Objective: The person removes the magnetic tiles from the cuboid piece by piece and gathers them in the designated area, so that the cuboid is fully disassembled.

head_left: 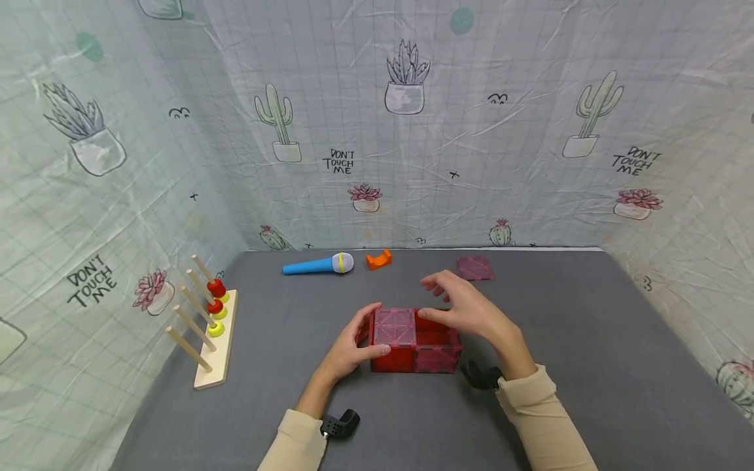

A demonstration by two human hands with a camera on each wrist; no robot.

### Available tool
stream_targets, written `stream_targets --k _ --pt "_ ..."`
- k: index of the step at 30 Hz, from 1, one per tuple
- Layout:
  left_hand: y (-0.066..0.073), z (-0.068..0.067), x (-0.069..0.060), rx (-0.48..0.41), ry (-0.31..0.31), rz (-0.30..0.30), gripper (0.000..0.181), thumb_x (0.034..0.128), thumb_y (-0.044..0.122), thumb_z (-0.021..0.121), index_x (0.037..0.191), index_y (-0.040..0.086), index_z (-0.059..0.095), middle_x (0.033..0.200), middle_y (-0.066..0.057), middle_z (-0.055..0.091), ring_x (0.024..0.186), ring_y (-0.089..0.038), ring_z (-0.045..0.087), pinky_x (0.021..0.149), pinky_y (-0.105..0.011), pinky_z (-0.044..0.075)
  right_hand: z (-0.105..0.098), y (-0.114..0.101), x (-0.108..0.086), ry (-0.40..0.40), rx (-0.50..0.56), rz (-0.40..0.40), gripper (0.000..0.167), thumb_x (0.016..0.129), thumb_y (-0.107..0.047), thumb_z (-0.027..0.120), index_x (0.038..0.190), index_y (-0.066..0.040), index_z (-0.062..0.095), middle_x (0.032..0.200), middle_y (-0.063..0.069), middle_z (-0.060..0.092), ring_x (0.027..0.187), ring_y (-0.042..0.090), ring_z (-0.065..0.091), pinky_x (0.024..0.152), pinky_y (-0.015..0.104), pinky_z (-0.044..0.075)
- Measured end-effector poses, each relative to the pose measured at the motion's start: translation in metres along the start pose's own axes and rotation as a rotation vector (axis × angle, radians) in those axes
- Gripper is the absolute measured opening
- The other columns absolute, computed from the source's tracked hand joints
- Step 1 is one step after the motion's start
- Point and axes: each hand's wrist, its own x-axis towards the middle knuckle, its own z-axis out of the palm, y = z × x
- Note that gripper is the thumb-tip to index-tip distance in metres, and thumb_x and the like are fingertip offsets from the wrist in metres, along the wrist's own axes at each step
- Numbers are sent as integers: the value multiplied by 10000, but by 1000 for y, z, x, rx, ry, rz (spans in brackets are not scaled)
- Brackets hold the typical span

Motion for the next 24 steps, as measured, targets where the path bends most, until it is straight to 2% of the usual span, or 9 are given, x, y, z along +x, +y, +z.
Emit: stream_targets --k 6,10,17,24 --pt "0 1 0 -21 -7 14 826 858 262 740 1555 134 316 1425 -57 535 1244 -210 553 1031 -334 468 4 1 -6 -15 -54 -2 512 888 -316 756 1318 -102 580 1248 65 622 1102 254 597 918 457 529" --pt "0 1 1 -33 -8 18 813 857 224 744 1552 149 329 1414 -66 542 1232 -207 565 1014 -302 475 7 2 -11 -23 -73 -17 498 890 -305 756 1311 -101 584 1242 52 623 1108 253 605 926 446 528" --pt "0 2 1 -23 -9 5 815 855 265 745 1551 175 331 1422 -49 535 1242 -219 552 1028 -323 469 15 3 -18 -46 -93 -47 489 890 -297 761 1304 -100 591 1254 73 628 1136 242 613 956 456 529" --pt "-2 0 1 -17 0 9 806 856 281 741 1548 197 336 1420 -28 536 1246 -236 545 1024 -324 475 13 1 -20 -47 -119 -57 482 890 -309 756 1293 -100 596 1244 61 632 1138 231 619 962 453 529"
